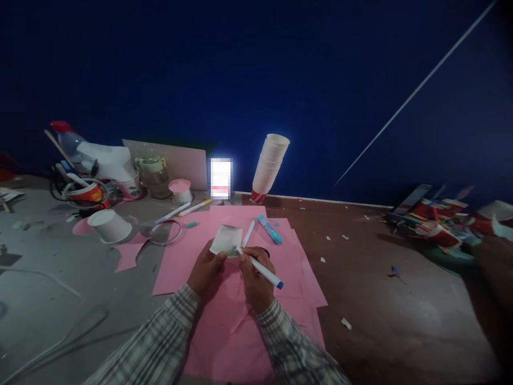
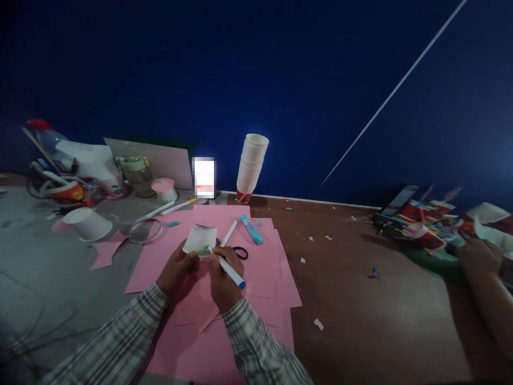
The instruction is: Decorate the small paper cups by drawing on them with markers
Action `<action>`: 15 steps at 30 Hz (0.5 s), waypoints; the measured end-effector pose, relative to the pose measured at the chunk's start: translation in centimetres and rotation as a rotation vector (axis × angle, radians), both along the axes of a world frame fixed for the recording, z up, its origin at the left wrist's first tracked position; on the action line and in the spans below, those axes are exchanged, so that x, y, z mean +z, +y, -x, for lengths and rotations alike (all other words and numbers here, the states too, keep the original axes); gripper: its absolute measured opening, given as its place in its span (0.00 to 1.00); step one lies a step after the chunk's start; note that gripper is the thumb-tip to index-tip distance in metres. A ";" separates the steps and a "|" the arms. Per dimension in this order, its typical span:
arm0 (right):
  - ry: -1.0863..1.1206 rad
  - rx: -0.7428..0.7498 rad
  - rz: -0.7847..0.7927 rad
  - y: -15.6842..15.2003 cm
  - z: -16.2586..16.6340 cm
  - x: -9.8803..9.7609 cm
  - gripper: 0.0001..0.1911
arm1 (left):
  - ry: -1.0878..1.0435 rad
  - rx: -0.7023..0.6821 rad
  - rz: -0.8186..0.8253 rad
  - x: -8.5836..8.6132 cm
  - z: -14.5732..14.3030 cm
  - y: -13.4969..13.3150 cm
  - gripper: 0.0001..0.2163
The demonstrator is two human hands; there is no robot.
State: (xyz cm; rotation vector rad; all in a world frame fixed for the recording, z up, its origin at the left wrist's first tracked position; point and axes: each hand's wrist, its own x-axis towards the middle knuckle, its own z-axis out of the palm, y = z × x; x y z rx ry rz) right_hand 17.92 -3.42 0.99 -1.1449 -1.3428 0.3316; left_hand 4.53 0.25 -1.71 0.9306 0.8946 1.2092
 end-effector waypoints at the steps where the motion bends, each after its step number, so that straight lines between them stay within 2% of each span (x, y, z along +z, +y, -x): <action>1: 0.008 0.001 0.000 0.0 0.0 0.0 0.05 | 0.001 0.002 0.000 0.0 0.0 0.0 0.24; 15: 0.023 0.019 -0.026 0.0 0.1 -0.2 0.05 | -0.007 -0.003 -0.001 0.5 -0.2 -0.1 0.24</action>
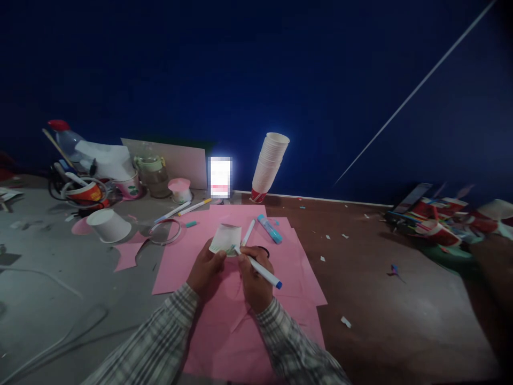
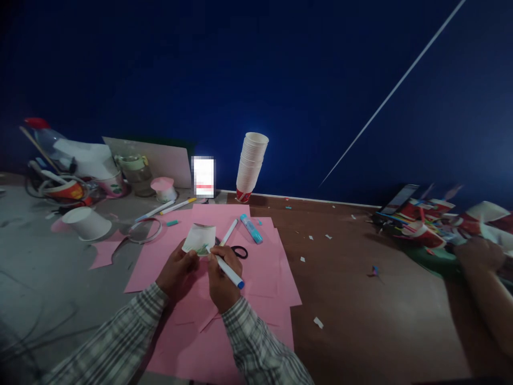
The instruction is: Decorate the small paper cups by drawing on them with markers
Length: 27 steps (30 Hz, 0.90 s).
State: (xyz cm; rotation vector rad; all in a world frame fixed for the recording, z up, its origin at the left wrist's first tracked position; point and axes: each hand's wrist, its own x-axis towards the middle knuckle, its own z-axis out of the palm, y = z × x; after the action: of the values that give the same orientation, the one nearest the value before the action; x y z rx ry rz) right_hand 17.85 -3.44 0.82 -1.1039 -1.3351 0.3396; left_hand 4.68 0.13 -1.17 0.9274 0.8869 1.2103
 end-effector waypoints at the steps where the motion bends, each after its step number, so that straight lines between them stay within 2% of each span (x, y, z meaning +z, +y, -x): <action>1: -0.005 -0.001 0.000 0.0 0.0 0.0 0.05 | 0.001 0.000 0.002 0.0 0.0 0.0 0.24; 9: -0.023 0.000 -0.012 0.1 0.0 -0.2 0.05 | 0.017 -0.010 -0.004 -0.5 0.2 0.0 0.25; 27: -0.028 0.007 -0.042 0.2 0.1 -0.1 0.05 | -0.008 0.004 0.022 -0.2 0.1 0.0 0.28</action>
State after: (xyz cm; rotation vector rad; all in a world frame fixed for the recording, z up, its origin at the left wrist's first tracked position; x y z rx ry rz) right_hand 17.80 -3.25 0.70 -1.0724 -1.3658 0.3008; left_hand 4.62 0.10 -1.42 0.9029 0.8942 1.2049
